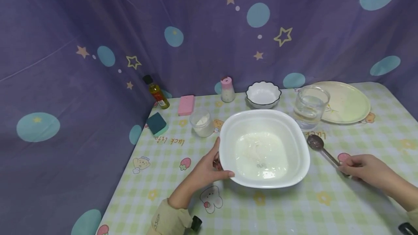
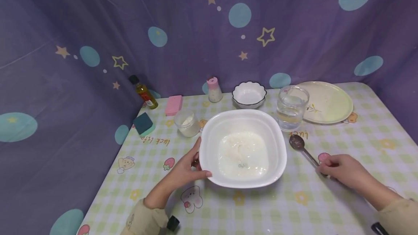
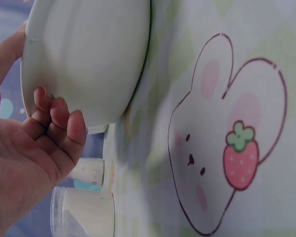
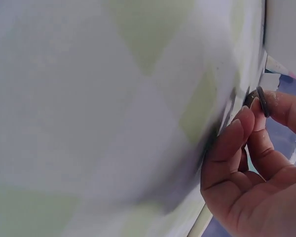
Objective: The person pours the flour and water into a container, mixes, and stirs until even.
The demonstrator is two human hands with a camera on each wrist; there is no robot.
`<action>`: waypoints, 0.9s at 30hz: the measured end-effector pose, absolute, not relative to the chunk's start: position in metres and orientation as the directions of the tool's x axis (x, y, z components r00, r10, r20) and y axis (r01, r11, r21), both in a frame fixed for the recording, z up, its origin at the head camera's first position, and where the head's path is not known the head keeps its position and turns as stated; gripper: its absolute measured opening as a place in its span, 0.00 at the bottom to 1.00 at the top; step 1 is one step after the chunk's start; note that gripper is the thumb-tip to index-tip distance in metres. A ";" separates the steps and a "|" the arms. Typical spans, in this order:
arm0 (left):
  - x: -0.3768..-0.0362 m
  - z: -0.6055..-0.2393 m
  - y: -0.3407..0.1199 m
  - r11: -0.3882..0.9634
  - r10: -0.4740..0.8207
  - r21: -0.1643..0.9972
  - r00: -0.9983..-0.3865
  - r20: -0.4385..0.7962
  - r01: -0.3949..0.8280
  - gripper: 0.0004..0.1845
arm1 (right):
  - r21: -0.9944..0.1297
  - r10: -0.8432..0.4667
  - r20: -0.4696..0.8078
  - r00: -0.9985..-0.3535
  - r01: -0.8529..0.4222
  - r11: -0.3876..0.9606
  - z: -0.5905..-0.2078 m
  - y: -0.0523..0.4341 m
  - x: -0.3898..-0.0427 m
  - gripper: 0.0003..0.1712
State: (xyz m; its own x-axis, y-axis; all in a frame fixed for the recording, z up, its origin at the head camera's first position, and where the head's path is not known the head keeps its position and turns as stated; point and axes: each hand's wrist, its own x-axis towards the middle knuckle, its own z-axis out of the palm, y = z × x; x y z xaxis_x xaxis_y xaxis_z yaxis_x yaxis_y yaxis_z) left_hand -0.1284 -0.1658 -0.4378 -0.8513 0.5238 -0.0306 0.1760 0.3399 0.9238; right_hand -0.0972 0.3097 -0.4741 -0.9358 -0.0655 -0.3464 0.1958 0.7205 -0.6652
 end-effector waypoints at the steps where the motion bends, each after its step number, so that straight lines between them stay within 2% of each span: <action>1: -0.128 -0.438 -0.166 0.342 0.523 0.923 -0.852 -0.030 0.177 0.62 | -0.668 -0.064 -0.355 -0.933 0.205 0.715 -0.473 0.310 -0.097 0.17; 9: -0.129 -0.438 -0.166 0.343 0.523 0.921 -0.852 -0.025 0.184 0.61 | -0.738 -0.125 -0.409 -0.904 0.248 0.628 -0.457 0.319 -0.097 0.22; 14: -0.129 -0.438 -0.167 0.343 0.524 0.921 -0.851 -0.025 0.184 0.61 | -0.738 -0.115 -0.364 -0.924 0.211 0.641 -0.443 0.325 -0.096 0.24; 18: -0.128 -0.438 -0.166 0.341 0.524 0.922 -0.851 -0.024 0.184 0.61 | -0.760 -0.069 -0.295 -0.953 0.190 0.621 -0.434 0.331 -0.098 0.21; 22: -0.128 -0.438 -0.166 0.347 0.523 0.919 -0.852 -0.026 0.185 0.61 | -0.808 -0.020 -0.172 -0.985 0.130 0.575 -0.426 0.335 -0.099 0.16; 27: -0.129 -0.439 -0.166 0.354 0.520 0.916 -0.854 -0.026 0.188 0.61 | -0.840 0.032 -0.080 -0.996 0.085 0.536 -0.411 0.339 -0.104 0.07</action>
State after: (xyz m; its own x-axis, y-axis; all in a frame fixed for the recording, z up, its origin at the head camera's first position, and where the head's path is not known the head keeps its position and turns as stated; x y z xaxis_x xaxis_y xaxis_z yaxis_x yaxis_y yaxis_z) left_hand -0.1288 -0.1662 -0.4385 -0.8538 0.5200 -0.0261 0.1879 0.3544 0.9160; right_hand -0.1044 0.3392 -0.4114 -0.9963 0.0317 -0.0803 0.0848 0.5358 -0.8401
